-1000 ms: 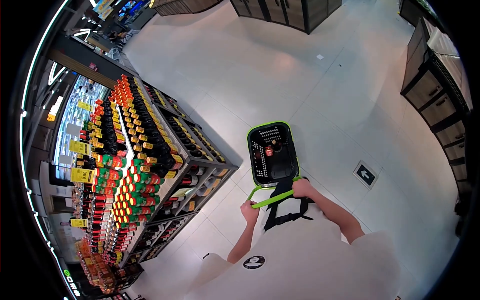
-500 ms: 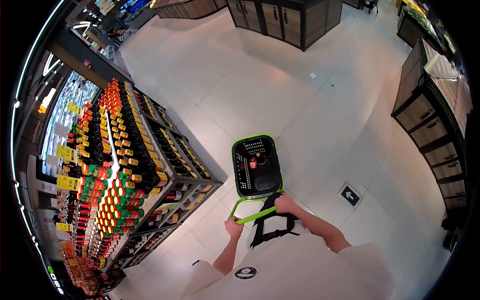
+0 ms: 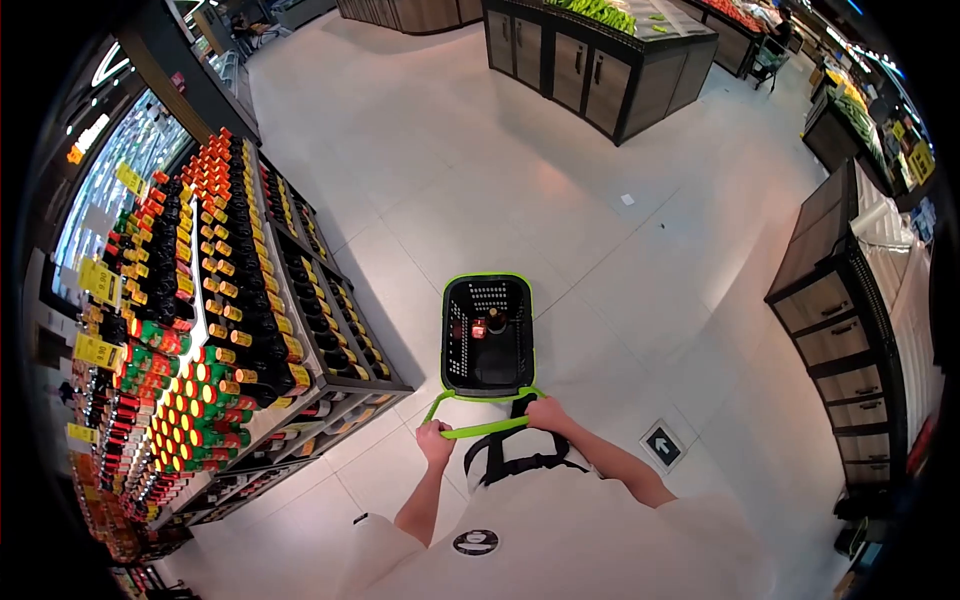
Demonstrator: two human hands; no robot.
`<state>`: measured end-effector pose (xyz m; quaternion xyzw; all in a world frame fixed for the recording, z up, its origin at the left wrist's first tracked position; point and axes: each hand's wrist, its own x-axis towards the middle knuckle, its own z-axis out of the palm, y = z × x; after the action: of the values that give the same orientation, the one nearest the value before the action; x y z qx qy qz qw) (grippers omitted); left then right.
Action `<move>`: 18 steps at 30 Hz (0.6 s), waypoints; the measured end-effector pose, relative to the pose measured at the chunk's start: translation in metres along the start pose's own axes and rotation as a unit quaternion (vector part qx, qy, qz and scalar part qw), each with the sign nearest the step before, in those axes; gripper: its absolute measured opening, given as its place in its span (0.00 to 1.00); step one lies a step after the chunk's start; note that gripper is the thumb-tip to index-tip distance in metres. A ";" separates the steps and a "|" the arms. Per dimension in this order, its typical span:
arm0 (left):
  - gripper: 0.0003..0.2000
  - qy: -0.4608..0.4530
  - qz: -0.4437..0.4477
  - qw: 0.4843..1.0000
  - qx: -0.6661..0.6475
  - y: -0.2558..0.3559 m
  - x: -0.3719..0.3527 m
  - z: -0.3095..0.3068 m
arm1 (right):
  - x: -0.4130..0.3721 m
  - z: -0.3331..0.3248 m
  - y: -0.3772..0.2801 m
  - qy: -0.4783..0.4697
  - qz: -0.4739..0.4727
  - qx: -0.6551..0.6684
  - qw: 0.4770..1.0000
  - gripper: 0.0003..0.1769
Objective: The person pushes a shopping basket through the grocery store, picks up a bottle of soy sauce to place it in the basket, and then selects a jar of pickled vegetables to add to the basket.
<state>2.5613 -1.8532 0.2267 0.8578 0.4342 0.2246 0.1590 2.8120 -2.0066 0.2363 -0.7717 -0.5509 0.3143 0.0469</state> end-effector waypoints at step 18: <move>0.09 -0.304 0.004 0.951 0.058 0.048 0.048 0.083 | 0.030 -0.023 0.100 0.049 0.026 -0.046 0.997 0.07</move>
<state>2.6621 -1.8476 0.1908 0.8951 0.3740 -0.0717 0.2319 2.9123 -2.0128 0.2002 -0.8017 -0.5416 0.2512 0.0299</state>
